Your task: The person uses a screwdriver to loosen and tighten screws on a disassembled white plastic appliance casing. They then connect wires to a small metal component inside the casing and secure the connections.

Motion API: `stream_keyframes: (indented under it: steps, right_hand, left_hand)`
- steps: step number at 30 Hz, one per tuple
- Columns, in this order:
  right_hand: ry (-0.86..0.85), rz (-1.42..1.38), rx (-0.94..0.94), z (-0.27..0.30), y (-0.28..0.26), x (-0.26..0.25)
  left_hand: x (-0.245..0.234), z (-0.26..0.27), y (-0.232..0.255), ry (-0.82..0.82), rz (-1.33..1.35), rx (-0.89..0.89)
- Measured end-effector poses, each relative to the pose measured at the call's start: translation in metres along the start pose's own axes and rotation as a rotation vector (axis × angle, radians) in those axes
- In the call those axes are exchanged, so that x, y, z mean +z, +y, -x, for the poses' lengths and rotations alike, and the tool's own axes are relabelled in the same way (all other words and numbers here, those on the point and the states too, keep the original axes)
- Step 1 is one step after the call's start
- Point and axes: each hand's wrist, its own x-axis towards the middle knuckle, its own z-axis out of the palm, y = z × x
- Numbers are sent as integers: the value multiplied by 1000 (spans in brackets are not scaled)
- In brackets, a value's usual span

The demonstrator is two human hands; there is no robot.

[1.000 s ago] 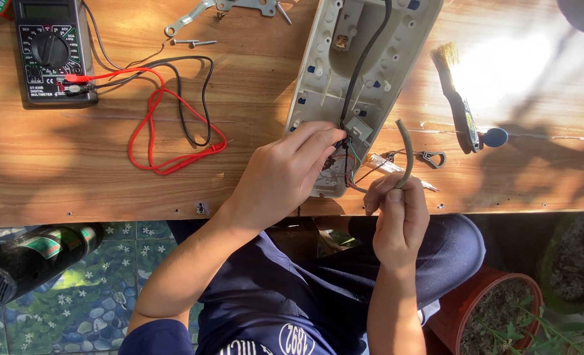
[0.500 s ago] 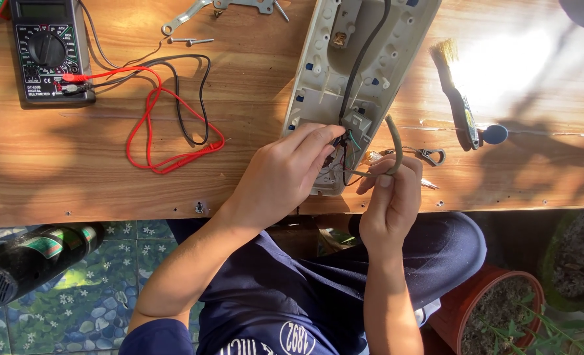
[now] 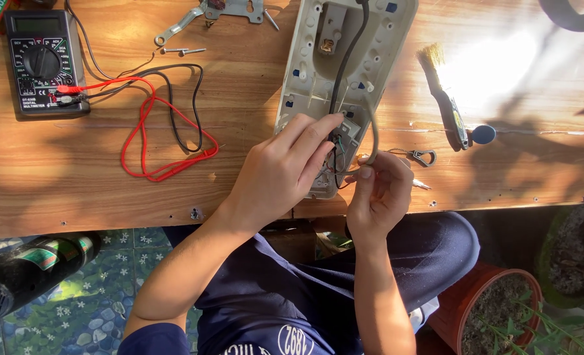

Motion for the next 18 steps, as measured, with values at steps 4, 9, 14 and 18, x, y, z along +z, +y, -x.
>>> stream_keyframes:
  steps: [4,9,14,18]
  right_hand:
    - [-20,64,-17,-10,-6,1]
    - [16,96,25,-21,-12,4]
    - [20,84,23,-22,-13,4]
    - [13,91,40,-23,-14,4]
  left_hand:
    - [-2,-13,-2,-20,-3,4]
    - [5,-18,-1,-39,-64,38]
    - [10,-21,-1,15,-122,28]
    - [14,-24,0,-14,-61,-44]
